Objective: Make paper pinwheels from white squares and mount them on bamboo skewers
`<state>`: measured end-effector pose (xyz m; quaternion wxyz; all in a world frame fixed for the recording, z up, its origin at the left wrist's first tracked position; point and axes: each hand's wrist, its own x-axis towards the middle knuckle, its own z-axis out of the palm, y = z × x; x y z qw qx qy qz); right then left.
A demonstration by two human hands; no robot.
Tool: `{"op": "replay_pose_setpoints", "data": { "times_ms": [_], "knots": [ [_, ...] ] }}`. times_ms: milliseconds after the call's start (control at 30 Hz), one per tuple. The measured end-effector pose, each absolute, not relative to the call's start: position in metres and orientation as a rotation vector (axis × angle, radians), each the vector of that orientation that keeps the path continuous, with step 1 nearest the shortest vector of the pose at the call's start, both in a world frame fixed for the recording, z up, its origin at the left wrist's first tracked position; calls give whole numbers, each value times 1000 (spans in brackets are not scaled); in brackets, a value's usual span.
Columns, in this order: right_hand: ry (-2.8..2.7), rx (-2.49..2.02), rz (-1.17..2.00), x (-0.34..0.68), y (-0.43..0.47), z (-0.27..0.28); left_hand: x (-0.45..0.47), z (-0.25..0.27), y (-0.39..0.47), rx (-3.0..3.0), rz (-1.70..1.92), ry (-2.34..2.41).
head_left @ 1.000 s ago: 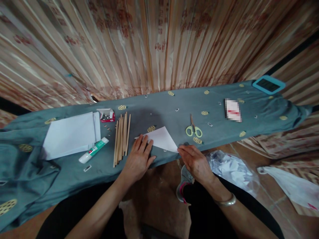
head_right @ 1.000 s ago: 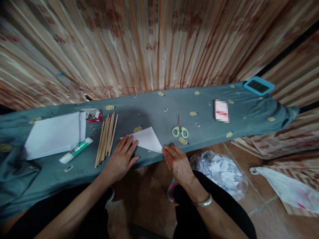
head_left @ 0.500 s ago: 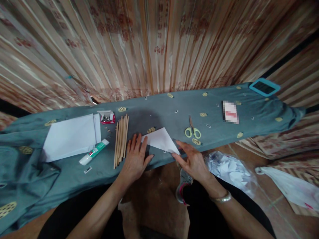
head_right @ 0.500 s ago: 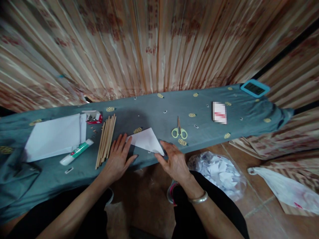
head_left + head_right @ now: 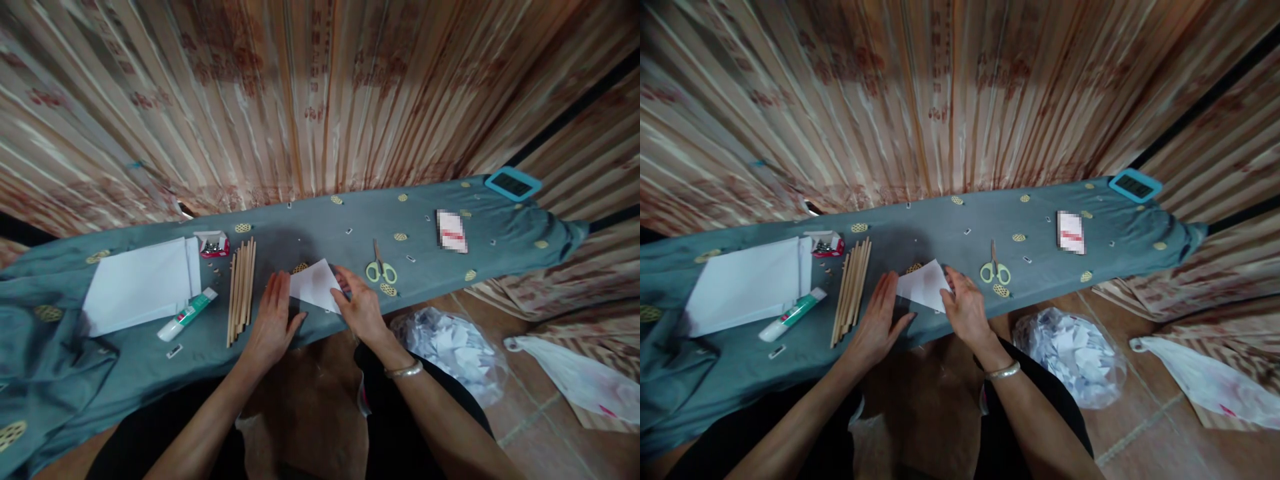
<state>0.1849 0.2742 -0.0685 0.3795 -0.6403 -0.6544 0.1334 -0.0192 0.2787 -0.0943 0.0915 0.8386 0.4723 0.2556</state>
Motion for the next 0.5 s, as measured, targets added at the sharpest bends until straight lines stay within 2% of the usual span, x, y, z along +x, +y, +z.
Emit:
{"op": "replay_pose_setpoints", "data": {
  "times_ms": [133,267,367,500],
  "knots": [
    [-1598,-1620,367,197,279,-58,-16,-82,280,2471,860,1398],
    [-1507,-1639,218,217,282,-49,-8,-68,280,2524,991,1354],
    [-1709,-1547,118,212,273,-48,0,-65,277,2664,1104,1254],
    [-2005,-1333,275,187,255,-52,6,-64,271,2819,1077,1238]
  ]
}}
